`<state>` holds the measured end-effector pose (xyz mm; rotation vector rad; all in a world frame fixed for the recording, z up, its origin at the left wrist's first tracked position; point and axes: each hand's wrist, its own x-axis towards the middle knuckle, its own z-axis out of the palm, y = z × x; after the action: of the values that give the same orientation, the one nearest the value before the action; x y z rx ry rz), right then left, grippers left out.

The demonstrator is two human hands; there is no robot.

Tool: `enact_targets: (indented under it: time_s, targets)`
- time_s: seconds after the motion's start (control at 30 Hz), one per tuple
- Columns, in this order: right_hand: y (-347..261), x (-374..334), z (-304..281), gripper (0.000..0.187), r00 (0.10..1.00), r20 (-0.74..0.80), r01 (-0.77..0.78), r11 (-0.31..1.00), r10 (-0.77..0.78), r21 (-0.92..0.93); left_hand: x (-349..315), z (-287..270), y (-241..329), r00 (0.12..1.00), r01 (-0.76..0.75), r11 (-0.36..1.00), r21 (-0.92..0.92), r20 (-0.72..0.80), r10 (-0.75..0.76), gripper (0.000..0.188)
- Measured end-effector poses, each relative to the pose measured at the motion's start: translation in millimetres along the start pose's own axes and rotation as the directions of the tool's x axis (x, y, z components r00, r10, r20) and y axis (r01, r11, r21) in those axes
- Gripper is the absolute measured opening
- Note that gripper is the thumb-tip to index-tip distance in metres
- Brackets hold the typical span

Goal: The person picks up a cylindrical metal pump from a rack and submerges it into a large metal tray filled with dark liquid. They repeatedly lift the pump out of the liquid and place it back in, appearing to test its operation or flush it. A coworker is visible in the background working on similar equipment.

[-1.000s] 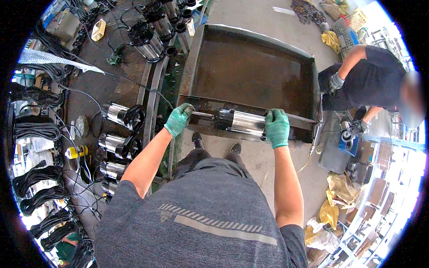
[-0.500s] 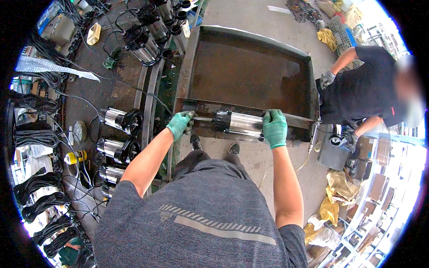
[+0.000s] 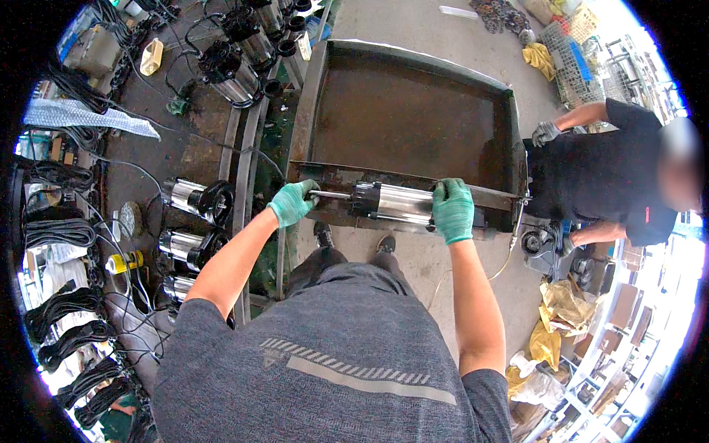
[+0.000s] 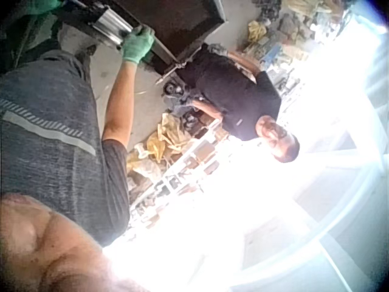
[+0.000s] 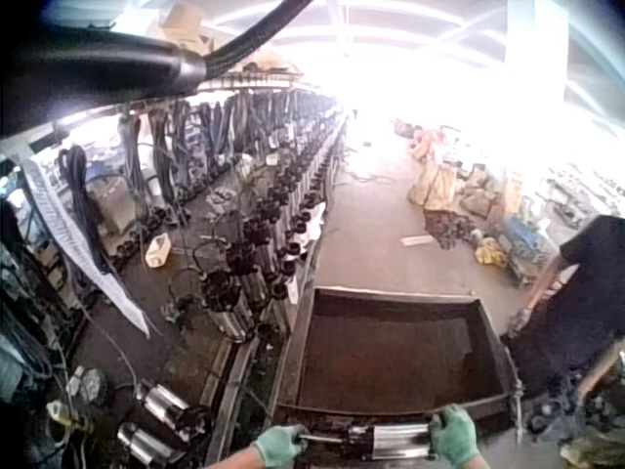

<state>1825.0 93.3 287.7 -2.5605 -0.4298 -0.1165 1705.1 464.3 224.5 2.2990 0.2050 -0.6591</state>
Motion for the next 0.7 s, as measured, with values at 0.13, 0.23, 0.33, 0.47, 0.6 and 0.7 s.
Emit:
enact_targets:
  time_s: [0.13,0.23,0.33,0.47,0.6,0.7]
  targets:
    - [2,0,0,0.014,1.0,0.008,0.006,1.0,-0.006,0.009,-7,17,-1,0.983,-0.174,0.818,-0.549,-0.151,0.108,0.042]
    - [2,0,0,0.014,1.0,0.004,0.002,1.0,-0.002,-0.017,-9,15,-2,0.988,-0.144,0.741,-0.657,-0.137,0.07,0.052]
    - [2,1,2,0.015,1.0,0.003,0.022,0.999,-0.022,-0.026,-5,16,-12,0.984,-0.15,0.902,-0.405,-0.154,0.094,0.051]
    - [7,-1,3,0.015,1.0,-0.001,0.015,1.0,-0.015,-0.022,-12,22,6,0.984,-0.168,0.736,-0.656,-0.154,0.088,0.041]
    - [7,-1,4,0.015,1.0,-0.007,0.025,1.0,-0.025,-0.016,-9,16,0,0.978,0.209,0.141,-0.968,0.206,-0.032,0.037]
    - [7,-2,3,0.014,1.0,0.003,0.009,1.0,-0.009,-0.012,-10,9,3,0.985,0.161,0.171,-0.972,0.168,0.029,0.037]
